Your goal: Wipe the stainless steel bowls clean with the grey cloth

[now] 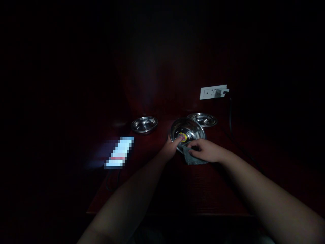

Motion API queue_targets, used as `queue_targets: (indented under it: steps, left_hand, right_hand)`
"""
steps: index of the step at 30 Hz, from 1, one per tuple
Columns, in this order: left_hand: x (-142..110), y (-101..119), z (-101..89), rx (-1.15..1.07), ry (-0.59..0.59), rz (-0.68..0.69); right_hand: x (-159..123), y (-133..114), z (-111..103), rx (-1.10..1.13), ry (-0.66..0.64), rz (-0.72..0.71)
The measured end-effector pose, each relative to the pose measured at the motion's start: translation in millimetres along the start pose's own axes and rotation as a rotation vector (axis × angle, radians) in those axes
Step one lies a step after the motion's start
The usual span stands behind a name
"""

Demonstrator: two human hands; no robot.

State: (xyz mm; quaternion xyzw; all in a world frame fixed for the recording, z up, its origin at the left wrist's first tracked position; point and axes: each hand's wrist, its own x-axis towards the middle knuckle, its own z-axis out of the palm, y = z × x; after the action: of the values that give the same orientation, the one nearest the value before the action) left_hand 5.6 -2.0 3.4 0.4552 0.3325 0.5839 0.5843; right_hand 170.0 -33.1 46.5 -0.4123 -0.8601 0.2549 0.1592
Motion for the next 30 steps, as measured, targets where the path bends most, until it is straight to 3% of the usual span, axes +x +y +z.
queue_targets:
  steps: [13,30]
  left_hand:
    - [4.9,-5.4,-1.5,0.001,0.041,-0.011]
    - [2.7,-3.0,-0.6,-0.007,0.011,-0.025]
  right_hand:
    - [-0.2,0.1,0.8,-0.016,0.01,0.003]
    - [0.4,2.4,0.4,-0.044,0.011,0.026]
